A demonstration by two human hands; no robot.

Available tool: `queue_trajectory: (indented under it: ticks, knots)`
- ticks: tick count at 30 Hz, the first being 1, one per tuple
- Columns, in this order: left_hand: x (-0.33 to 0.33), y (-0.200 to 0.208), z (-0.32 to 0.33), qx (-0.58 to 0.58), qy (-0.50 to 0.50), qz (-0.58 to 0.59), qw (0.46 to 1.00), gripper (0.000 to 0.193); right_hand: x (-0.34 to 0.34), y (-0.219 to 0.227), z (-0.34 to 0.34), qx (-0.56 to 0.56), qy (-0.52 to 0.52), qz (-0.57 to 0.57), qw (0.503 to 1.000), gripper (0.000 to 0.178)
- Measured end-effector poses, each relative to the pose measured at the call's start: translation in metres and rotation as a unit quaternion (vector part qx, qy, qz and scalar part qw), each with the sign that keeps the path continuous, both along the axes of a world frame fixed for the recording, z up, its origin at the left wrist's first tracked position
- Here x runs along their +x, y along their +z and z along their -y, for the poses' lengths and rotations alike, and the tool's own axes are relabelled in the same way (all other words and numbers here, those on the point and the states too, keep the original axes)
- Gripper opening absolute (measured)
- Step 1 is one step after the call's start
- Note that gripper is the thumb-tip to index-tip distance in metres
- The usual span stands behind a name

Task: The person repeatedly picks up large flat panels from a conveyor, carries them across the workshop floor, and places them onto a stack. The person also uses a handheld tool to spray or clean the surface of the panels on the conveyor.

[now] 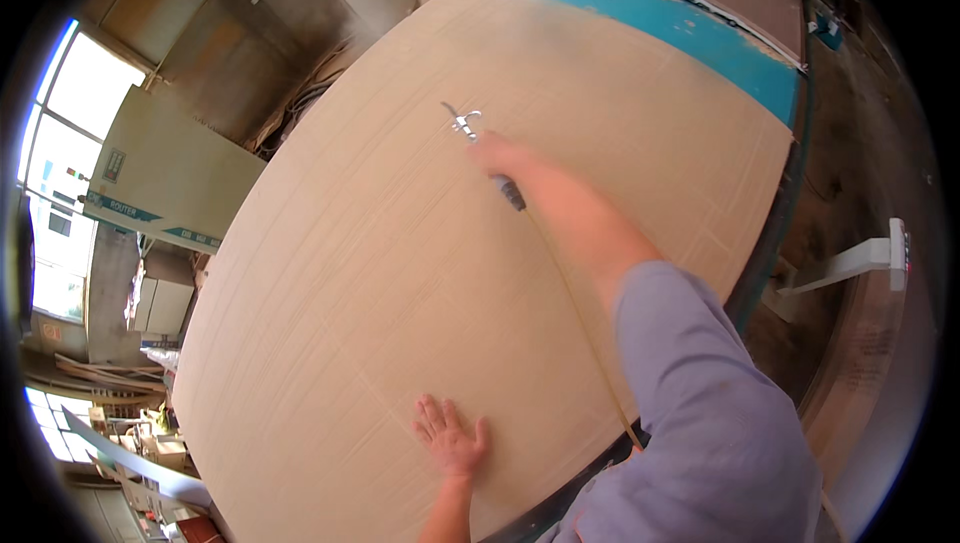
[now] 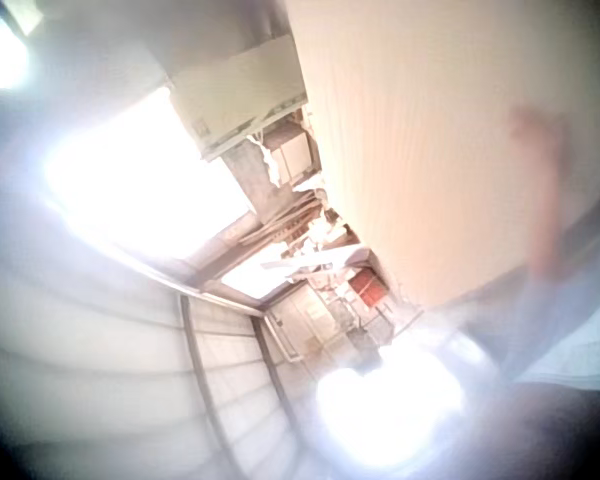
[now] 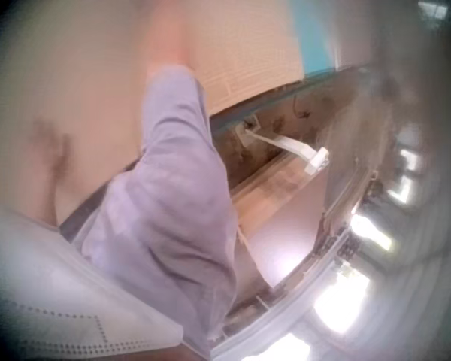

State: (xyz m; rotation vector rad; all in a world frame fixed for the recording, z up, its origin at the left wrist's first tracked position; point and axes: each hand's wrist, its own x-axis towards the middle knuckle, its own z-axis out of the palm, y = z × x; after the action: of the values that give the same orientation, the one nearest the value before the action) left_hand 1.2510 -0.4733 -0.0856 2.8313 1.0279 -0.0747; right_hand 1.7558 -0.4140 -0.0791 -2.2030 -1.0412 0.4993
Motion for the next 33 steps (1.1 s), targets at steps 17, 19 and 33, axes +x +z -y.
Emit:
queue_trajectory:
  ticks: [17,19,33]
  knots:
    - [-0.002,0.004,0.009,-0.018,0.04,0.055,0.998,0.07,0.094,-0.001,0.297,0.135,-0.442,-0.177,0.869,0.029]
    - [-0.002,0.004,0.01,-0.013,0.039,0.058,0.997,0.07,0.072,0.004,0.374,0.151,-0.463,-0.2,0.85,0.027]
    - [-0.014,0.015,0.03,0.006,0.05,0.048,0.998,0.067,-0.334,0.091,0.528,0.021,-0.226,-0.437,0.87,0.021]
